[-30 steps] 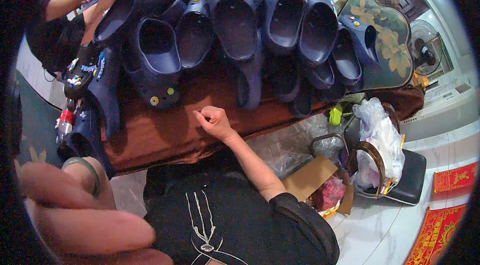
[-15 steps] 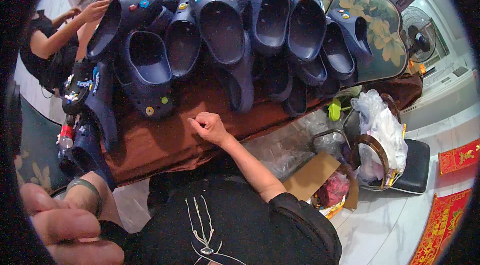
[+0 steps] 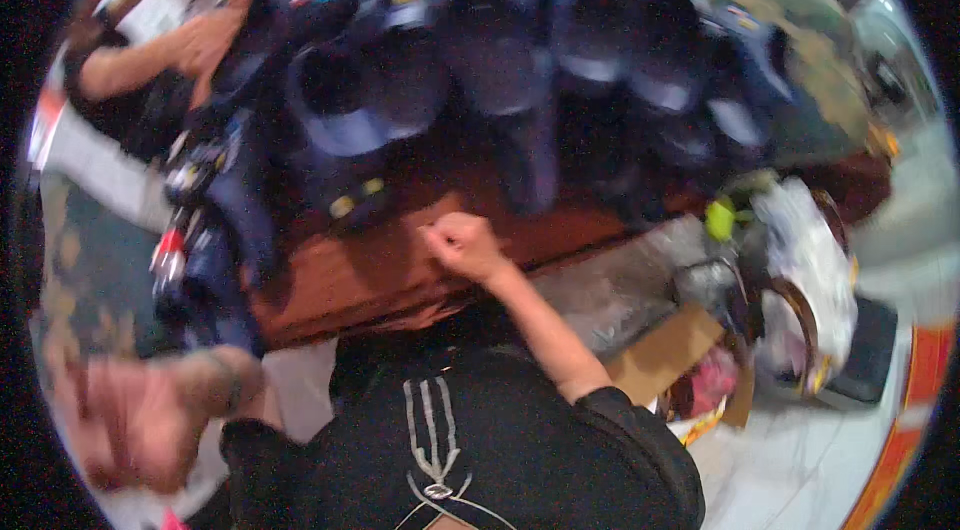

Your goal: Applying decorative jibbitz charms to the holes of rubber clogs.

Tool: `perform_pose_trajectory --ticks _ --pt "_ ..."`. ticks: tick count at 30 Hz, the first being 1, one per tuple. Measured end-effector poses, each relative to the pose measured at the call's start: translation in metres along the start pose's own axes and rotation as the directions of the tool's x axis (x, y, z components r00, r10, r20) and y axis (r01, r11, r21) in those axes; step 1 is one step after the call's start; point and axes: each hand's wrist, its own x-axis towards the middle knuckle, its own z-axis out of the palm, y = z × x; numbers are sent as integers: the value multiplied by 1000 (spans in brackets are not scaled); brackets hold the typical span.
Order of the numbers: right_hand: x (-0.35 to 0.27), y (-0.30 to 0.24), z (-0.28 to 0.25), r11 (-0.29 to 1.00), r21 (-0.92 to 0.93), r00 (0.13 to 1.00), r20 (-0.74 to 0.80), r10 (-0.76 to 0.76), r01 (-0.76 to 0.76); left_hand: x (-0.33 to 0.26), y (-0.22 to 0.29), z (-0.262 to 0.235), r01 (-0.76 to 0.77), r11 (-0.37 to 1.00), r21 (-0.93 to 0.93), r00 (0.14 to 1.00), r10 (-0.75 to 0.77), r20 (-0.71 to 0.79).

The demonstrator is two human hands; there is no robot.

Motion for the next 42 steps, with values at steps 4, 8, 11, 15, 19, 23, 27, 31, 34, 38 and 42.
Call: perform_pose_trajectory --ticks 4,8,11,15,19,23,27,31,34,38,42 --pt "-5 -5 -10 999 -31 1000 -20 14 -15 -53 -29 -4 449 811 374 811 -546 210" --pt "-10 -2 -9 1000 5 1000 2 27 -27 -129 -71 -47 920 149 363 198 -975 -103" --pt "-6 4 -1 999 32 1000 8 8 -8 -161 -84 -71 951 -126 283 -75 -980 -182" --pt "-3 4 1 999 20 1000 2 28 -28 -214 -93 -81 776 -481 -409 -468 -873 139" --pt "-1 0 3 999 24 999 9 44 -45 -232 -109 -62 791 -449 -416 -358 -891 280" --pt "-3 3 4 999 16 999 14 43 -43 -259 -114 -66 813 -346 -468 -337 -936 106" --pt "-9 2 3 997 23 997 1 71 -71 -231 -79 -74 605 -471 -642 -482 -858 176" --pt "-9 2 0 999 3 999 -9 49 -49 -183 -17 -63 624 -503 -598 -561 -821 106" --pt "-11 9 -3 996 -11 996 -25 88 -89 -178 25 -65 782 -531 -327 -466 -846 260" --pt "-9 14 -12 916 239 933 -83 350 -323 -167 57 -36 836 -541 88 -515 -720 465" --pt "1 0 -22 755 596 909 -96 405 -273 -197 69 4 868 -478 136 -455 -654 604"
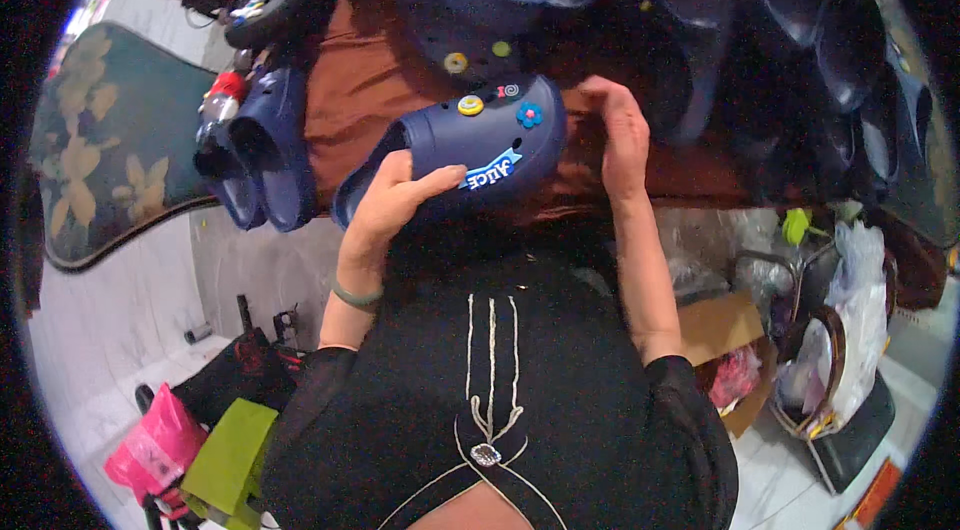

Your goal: Applying decorative jibbitz charms to the holes of rubber clogs.

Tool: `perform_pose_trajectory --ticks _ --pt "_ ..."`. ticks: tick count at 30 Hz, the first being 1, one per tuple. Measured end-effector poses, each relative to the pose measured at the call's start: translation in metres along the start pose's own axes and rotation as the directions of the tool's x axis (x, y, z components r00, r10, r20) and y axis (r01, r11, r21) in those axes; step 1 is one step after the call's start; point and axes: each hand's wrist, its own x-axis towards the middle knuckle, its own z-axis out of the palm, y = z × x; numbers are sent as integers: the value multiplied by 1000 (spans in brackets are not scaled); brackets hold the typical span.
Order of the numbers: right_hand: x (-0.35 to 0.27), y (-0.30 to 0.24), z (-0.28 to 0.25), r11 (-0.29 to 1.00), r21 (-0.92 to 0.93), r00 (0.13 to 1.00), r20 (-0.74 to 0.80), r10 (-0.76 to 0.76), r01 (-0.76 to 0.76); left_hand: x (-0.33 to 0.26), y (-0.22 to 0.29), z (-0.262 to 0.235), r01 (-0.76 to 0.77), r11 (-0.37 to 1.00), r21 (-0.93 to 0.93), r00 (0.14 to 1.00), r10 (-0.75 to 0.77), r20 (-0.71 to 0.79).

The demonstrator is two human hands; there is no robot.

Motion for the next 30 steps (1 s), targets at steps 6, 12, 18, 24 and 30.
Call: perform_pose_trajectory --ticks 6,12,18,24,30 --pt "17 -57 -3 823 -475 696 704 143 311 21 -16 16 89 973 212 971 -132 198" --pt "11 -46 -23 770 -532 648 732 209 353 20 -21 16 136 938 318 938 -226 264" --pt "-15 -45 -19 593 -672 786 609 103 443 23 -20 15 91 920 382 945 -201 259" --pt "-22 -16 -16 359 -732 815 519 -258 580 23 -32 18 38 959 280 969 -105 226" --pt "-3 -4 -25 639 -736 974 198 -114 224 16 -28 19 59 938 341 964 -142 223"
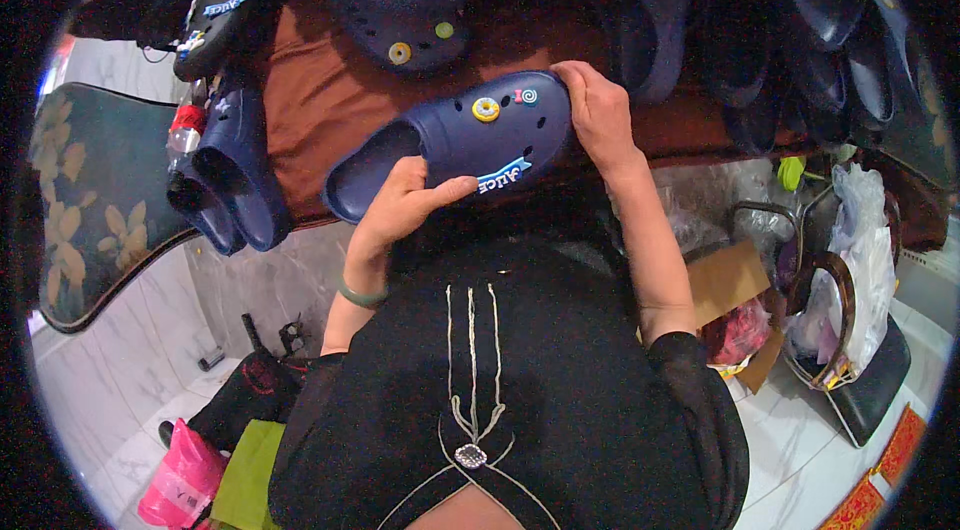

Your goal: Applying decorative jibbitz charms to the holes of rubber clogs.

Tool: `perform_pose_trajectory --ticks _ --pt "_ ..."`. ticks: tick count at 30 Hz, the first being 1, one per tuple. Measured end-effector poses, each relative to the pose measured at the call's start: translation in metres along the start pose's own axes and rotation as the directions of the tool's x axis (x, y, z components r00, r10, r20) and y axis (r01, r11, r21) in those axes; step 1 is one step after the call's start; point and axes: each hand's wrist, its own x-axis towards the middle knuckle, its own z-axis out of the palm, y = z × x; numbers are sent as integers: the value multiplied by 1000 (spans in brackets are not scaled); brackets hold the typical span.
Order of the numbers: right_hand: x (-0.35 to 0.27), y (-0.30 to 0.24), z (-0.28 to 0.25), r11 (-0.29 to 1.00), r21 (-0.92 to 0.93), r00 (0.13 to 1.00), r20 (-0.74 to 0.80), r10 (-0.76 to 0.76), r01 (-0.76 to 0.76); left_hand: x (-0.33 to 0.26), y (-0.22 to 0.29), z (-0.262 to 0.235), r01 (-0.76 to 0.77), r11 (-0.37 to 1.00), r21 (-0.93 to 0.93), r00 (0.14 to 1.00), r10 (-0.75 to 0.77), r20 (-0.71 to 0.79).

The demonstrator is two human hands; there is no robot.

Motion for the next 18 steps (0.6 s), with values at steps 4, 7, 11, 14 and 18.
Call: perform_pose_trajectory --ticks 4,7,11,14,18 --pt "16 6 6 920 262 957 78 281 -292 -2 16 -4 179 977 113 980 -188 69" --pt "25 1 1 890 297 938 127 323 -347 -1 -7 7 -46 995 -86 999 45 -24" --pt "29 -1 -5 876 442 973 204 109 -191 3 -3 6 -79 992 -98 997 76 -28" --pt "32 -22 -18 917 398 911 389 -138 -31 6 7 5 -41 997 -70 999 39 -29" --pt "32 -26 -15 943 314 837 541 -81 -111 12 -1 10 -4 991 -134 992 -13 -122"
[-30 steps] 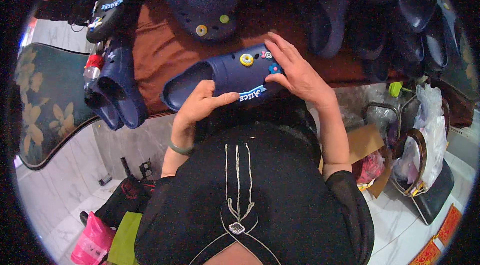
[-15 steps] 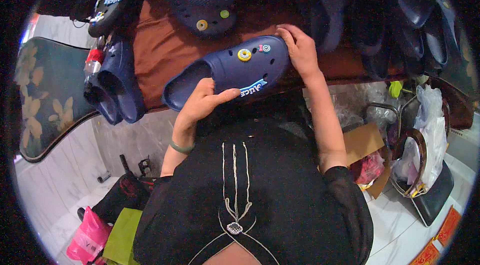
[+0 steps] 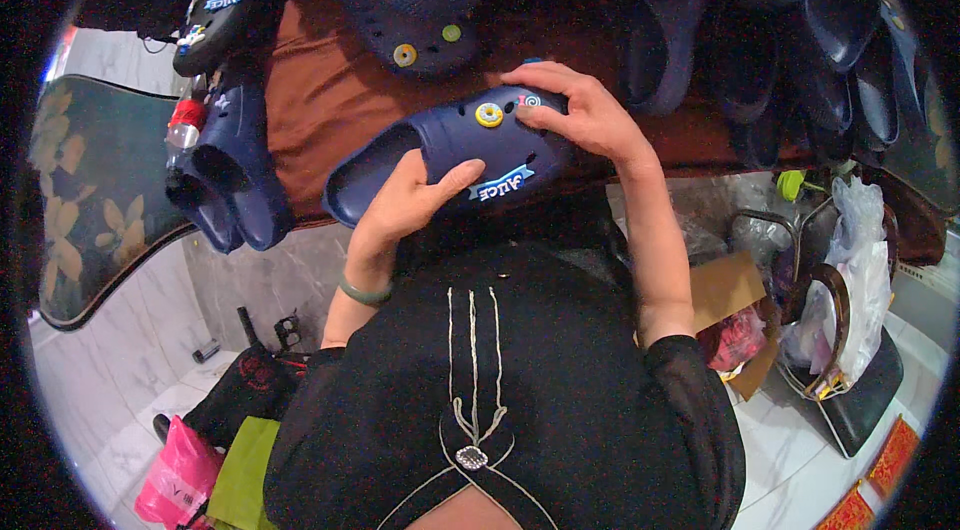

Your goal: Applying decorative jibbitz charms to the holes of rubber clogs.

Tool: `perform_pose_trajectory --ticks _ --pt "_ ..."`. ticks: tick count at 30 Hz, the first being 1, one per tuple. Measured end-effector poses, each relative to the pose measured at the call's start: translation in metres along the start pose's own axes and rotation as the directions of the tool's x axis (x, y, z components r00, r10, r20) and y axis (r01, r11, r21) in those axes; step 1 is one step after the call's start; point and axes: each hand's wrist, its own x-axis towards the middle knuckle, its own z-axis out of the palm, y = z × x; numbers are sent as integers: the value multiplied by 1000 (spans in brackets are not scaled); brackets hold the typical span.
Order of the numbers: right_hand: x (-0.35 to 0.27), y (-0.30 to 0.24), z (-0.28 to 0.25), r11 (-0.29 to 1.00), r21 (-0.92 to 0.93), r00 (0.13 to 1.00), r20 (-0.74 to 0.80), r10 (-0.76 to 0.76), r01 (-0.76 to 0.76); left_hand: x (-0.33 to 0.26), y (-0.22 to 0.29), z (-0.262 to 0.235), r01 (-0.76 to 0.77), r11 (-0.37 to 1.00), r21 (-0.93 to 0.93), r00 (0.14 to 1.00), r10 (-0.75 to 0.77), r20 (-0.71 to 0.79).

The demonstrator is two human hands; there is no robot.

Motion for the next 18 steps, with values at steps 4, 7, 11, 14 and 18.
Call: perform_pose_trajectory --ticks 4,7,11,14,18 --pt "1 6 14 988 -138 977 -191 -92 66 2 3 -6 54 998 9 998 -54 20" --pt "4 2 22 960 -274 952 -278 -132 54 3 9 -7 -20 996 -82 1000 21 13" --pt "9 3 22 954 -294 949 -279 -146 60 3 11 -8 -2 989 -147 999 7 33" --pt "14 9 22 958 -243 936 -348 59 -150 2 9 -9 -1 999 -36 994 4 106" --pt "14 6 26 990 -29 925 -361 116 -135 3 -2 -10 -4 999 -40 996 8 89"
